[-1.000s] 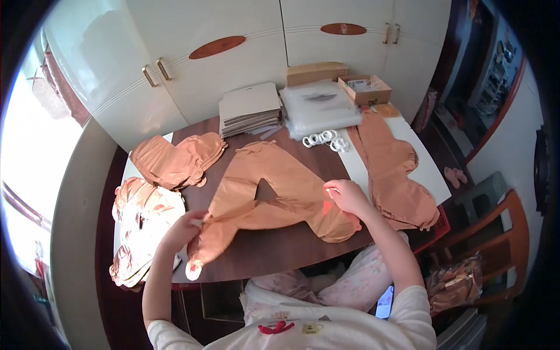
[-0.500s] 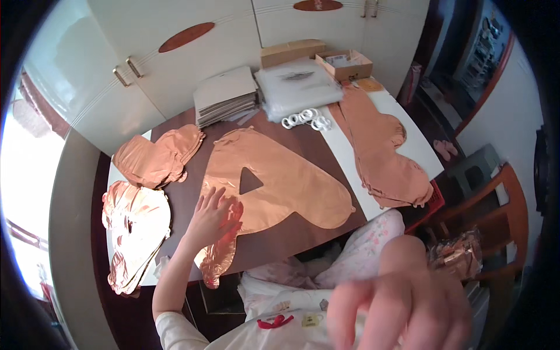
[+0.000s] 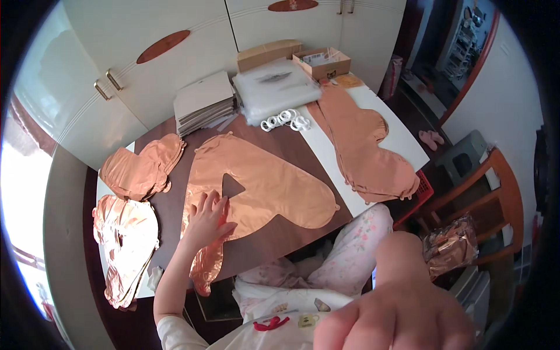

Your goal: The person flattens and folds a foil balloon by hand on a table, then positions a cardboard insert onto the balloon and folds the balloon around it.

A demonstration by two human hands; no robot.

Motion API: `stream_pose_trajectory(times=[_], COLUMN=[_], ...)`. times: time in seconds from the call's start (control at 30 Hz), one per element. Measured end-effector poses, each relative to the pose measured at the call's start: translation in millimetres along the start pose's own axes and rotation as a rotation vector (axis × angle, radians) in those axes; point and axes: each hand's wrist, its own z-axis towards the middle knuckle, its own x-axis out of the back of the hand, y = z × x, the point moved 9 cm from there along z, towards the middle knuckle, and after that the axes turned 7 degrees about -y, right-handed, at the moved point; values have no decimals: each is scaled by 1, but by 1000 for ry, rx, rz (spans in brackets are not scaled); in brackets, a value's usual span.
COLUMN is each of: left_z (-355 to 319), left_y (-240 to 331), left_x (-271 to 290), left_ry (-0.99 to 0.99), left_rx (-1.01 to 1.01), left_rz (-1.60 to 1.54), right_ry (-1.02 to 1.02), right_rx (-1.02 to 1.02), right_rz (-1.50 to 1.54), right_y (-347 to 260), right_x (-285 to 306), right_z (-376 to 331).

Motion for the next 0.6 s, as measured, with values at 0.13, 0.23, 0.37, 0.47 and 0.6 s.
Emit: stream_pose_trajectory(times=[0.13,0.23,0.37,0.47,0.6], left_z=[16,29,69,96,127], left_y=[36,52,134,173,220], left_x=[24,37,58,51,36], left_ry=[-2,53,165,285,163], left_rx=[-98,-147,-449,-617,-658], left_rz=[-32,-82,-20,-69,-87], right_ry=[-75,220,177,113,129], right_rx=[-112,-395,-902,-923,-907], right_rz=[-73,-610,-1021,-1174,-1167], right_y=[29,78,155,159,171], right_x=[30,75,121,115,115], right_z=[43,6,-125,-134,-147])
